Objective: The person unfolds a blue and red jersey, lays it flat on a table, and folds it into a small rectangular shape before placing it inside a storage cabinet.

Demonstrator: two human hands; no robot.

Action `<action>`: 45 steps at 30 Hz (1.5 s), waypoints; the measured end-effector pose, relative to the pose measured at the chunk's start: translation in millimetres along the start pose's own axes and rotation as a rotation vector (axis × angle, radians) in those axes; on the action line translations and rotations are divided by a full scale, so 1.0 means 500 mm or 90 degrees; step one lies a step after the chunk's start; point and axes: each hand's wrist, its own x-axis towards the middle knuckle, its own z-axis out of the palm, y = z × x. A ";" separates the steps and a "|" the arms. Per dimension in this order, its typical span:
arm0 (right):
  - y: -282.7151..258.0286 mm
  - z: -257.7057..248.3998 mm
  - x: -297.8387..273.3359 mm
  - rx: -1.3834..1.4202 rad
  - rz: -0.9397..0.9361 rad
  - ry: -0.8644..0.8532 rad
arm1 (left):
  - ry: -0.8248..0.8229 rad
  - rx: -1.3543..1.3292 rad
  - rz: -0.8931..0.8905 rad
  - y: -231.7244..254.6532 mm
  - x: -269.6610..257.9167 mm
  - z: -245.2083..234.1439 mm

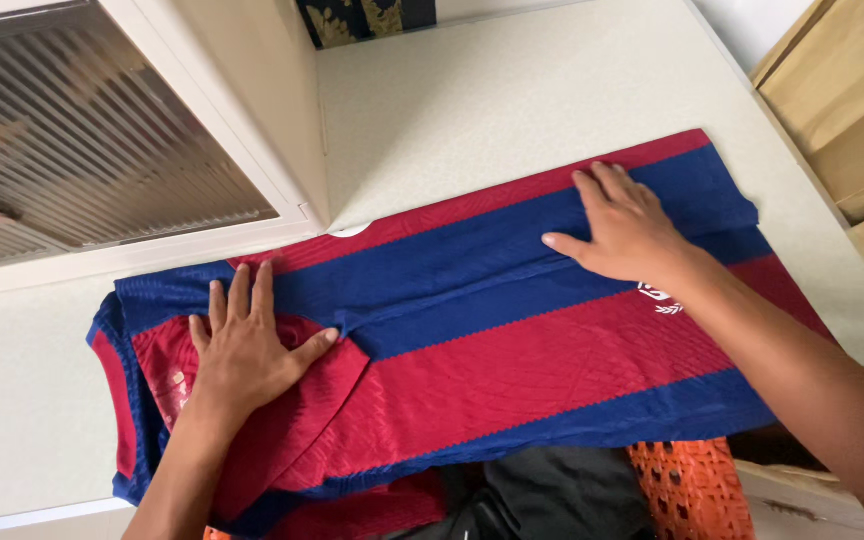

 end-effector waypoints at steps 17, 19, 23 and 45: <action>0.100 0.034 0.059 -0.005 0.183 -0.113 | 0.112 -0.036 -0.071 -0.177 0.007 -0.013; 0.063 0.046 0.079 0.009 0.208 -0.179 | 0.096 -0.016 -0.062 -0.180 0.022 -0.005; 0.064 0.035 0.088 0.033 0.238 -0.242 | 0.140 -0.036 0.009 -0.214 0.020 -0.002; -0.497 0.001 -0.035 0.208 -0.423 0.040 | 0.159 -0.132 0.211 -0.163 -0.345 -0.056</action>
